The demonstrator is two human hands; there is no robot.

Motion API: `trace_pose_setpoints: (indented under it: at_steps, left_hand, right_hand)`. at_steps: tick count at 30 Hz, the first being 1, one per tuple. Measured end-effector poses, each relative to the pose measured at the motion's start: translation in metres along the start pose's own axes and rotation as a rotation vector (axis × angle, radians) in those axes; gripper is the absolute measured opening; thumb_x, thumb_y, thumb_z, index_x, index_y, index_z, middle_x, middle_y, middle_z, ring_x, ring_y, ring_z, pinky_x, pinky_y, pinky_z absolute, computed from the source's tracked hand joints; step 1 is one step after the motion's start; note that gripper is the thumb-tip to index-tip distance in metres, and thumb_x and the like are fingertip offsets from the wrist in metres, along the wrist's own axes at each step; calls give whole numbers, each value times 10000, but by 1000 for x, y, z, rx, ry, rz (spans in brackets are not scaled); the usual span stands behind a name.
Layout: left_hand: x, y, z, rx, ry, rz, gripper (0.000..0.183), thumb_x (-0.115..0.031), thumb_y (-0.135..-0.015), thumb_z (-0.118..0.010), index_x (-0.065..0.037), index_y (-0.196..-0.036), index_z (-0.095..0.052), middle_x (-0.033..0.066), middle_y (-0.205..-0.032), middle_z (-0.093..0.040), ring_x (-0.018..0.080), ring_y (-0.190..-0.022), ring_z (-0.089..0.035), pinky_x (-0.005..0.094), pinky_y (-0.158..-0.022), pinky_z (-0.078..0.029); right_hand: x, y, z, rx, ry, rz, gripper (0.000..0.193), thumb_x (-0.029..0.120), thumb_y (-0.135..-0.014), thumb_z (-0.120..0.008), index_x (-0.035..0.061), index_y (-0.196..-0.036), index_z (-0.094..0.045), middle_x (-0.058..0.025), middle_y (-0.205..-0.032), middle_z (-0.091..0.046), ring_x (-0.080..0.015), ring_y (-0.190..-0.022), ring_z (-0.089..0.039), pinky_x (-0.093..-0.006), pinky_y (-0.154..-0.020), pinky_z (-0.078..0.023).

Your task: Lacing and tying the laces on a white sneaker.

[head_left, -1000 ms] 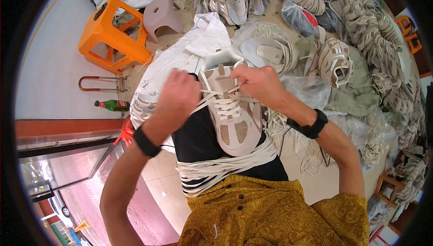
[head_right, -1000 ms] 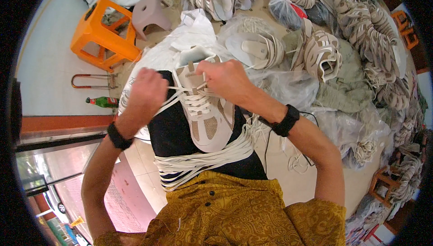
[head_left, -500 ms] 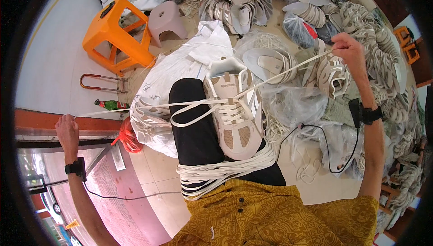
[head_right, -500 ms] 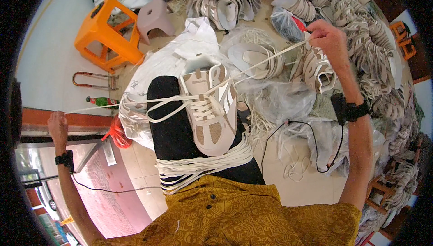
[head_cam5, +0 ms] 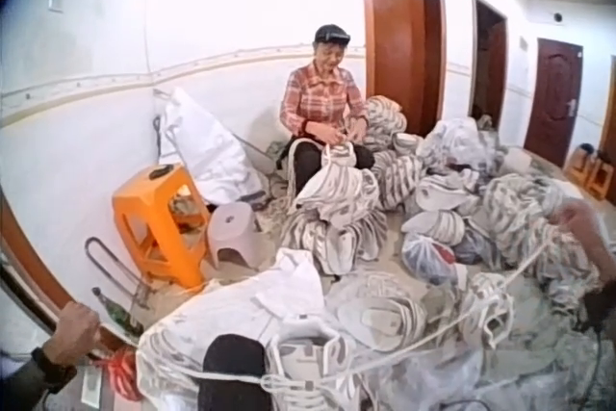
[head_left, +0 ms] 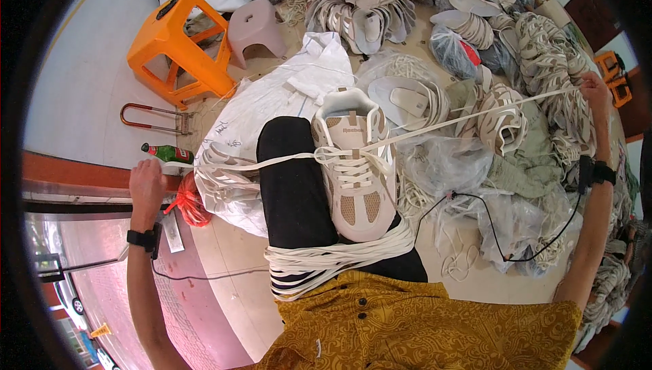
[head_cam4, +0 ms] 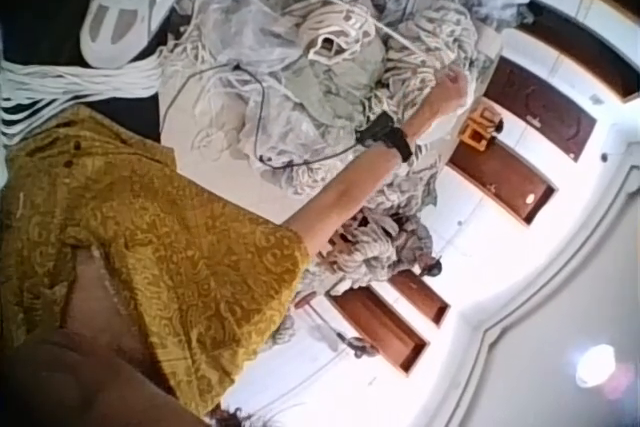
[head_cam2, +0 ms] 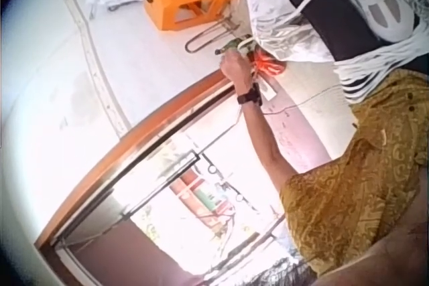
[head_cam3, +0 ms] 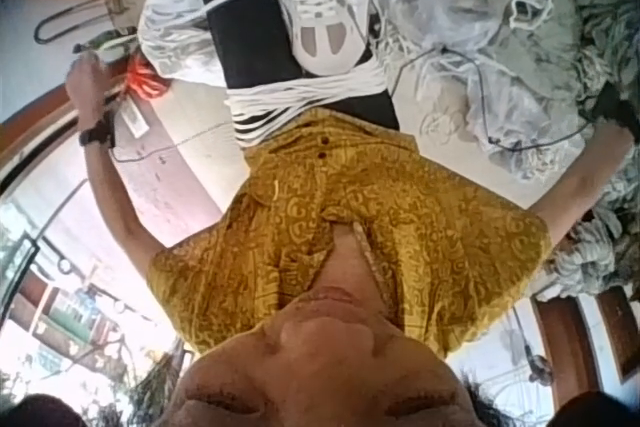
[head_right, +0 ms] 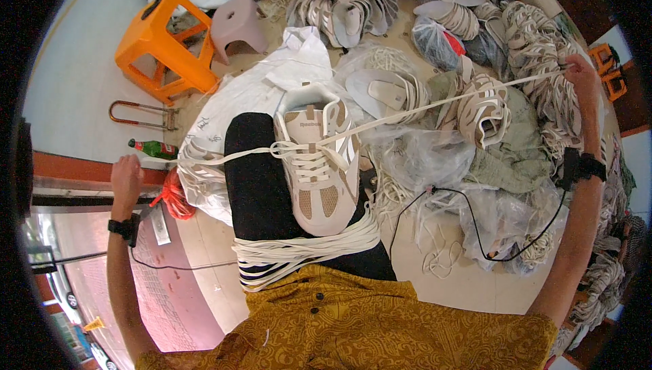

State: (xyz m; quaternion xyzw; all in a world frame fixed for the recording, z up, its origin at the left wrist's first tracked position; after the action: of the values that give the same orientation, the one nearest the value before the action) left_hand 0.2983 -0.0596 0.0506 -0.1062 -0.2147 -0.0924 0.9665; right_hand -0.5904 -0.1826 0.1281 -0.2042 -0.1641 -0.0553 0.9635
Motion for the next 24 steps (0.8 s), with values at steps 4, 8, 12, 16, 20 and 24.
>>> trace_pose_setpoints:
  at_steps: [4,8,12,16,20,24]
  left_hand:
    - [-11,-17,2,5,34,-32,124,-54,-652,-562,-52,-736,-472,101,-725,-523,272,-748,-518,387,-634,-389]
    - [-27,-35,12,82,195,27,182,-34,-669,-539,-26,-850,-518,139,-844,-556,302,-848,-526,396,-722,-414]
    - [-96,-61,37,-90,728,-75,209,-34,-715,-548,-16,-924,-548,154,-925,-559,314,-924,-513,376,-819,-410]
    - [-185,-83,61,-133,869,-400,167,-74,-717,-586,-31,-877,-572,134,-910,-565,294,-930,-518,361,-830,-400]
    - [-235,-93,66,-33,747,-490,138,-113,-712,-608,-44,-829,-584,118,-827,-564,280,-860,-526,354,-789,-397]
    - [-244,-93,62,-12,669,-465,104,-117,-710,-603,-40,-775,-578,103,-710,-550,272,-757,-521,368,-722,-396]
  right_hand:
    - [-33,-6,15,-9,274,2,110,90,-788,-517,110,-879,-574,-19,-719,-557,-101,-661,-531,-253,-584,-411]
    - [-18,10,-26,210,131,94,71,93,-783,-517,83,-842,-557,-91,-723,-570,-184,-661,-580,-311,-581,-426]
    - [62,47,-94,250,551,351,116,81,-705,-541,92,-810,-589,-126,-739,-587,-312,-722,-579,-405,-602,-446]
    - [200,88,-138,216,222,766,283,124,-604,-619,74,-882,-608,-98,-872,-592,-304,-923,-517,-397,-812,-403]
    - [325,149,-183,522,-550,858,345,138,-575,-670,101,-912,-608,-43,-916,-585,-254,-979,-483,-371,-877,-343]
    - [390,177,-225,529,-422,945,159,131,-561,-633,115,-711,-583,-39,-712,-577,-209,-799,-533,-333,-734,-362]
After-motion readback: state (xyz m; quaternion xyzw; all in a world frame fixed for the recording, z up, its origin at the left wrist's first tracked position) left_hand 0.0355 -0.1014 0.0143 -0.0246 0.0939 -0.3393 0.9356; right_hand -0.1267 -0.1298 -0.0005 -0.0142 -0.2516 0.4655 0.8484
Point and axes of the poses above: each hand's wrist, its own y-axis away from the middle knuckle, its own z-axis out of the back of the hand, x = y × z, the point moved 2 cm from there along -y, towards the middle knuckle
